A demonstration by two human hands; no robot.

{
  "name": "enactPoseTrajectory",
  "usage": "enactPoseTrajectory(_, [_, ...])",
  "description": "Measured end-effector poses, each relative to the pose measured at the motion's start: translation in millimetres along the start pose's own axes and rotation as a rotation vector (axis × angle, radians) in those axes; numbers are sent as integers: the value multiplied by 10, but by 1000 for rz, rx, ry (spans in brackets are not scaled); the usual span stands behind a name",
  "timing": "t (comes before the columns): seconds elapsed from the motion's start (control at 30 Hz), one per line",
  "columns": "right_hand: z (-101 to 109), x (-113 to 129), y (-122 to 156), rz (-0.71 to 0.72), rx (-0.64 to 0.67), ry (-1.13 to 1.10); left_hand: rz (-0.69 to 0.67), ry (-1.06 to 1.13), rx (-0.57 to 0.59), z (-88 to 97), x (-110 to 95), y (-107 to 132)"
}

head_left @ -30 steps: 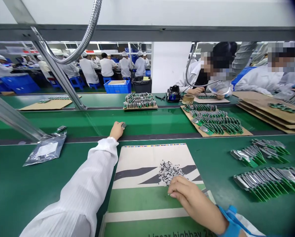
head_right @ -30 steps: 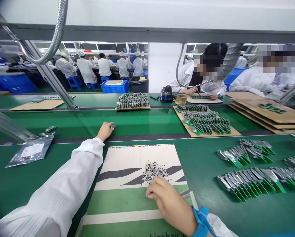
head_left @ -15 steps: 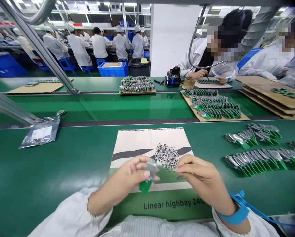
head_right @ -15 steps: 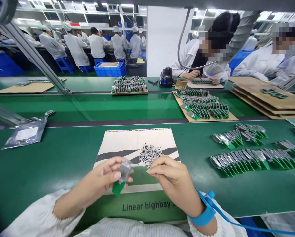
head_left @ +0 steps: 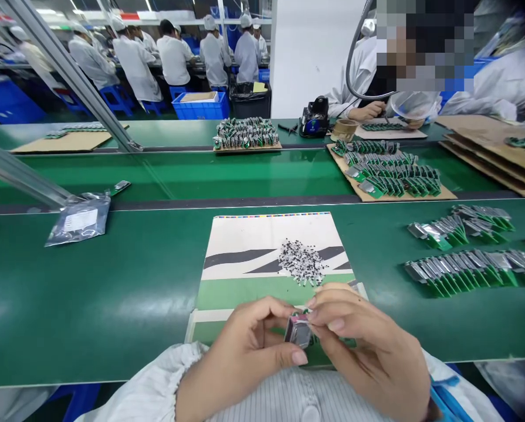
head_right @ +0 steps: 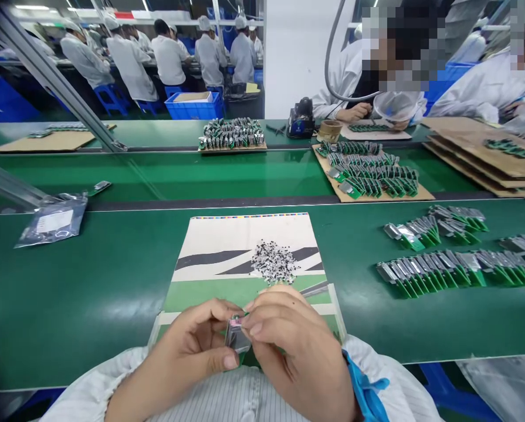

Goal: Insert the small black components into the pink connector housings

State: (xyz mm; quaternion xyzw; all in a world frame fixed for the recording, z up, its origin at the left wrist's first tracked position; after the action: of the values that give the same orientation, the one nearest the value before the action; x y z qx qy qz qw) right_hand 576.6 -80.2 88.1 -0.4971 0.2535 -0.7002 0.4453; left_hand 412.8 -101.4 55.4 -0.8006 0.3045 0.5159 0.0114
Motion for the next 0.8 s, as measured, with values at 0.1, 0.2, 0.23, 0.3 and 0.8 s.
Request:
enactPoseTrajectory(0.1, [-16, 9, -8, 1, 40, 30, -32, -32, -15, 3, -2, 17])
enactPoseTrajectory(0.2, [-13, 25, -17, 11, 86, 62, -64, -61, -47, 5, -8, 19])
enactPoseTrajectory(0.23, [-11, 31, -19, 12, 94, 70, -72, -67, -52, 3, -9, 17])
enactPoseTrajectory(0.3, [-11, 43, -17, 4, 102, 78, -75, -70, -58, -2, -9, 13])
enactPoseTrajectory(0.8, [-17, 70, 214, -68, 203, 22, -110, -293, -149, 1, -26, 51])
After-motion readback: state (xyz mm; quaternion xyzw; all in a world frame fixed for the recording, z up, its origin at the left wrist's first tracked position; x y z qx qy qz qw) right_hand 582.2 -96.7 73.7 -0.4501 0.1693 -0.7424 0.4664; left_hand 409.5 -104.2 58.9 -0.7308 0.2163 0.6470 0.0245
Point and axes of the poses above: each hand's wrist, its own y-axis away from the middle knuckle, its own z-axis out of the back of the hand, x = y × z, the point moved 2 cm from there along -y, towards the middle knuckle, and after that the axes turned 11 degrees about z, right-handed, at the moved point
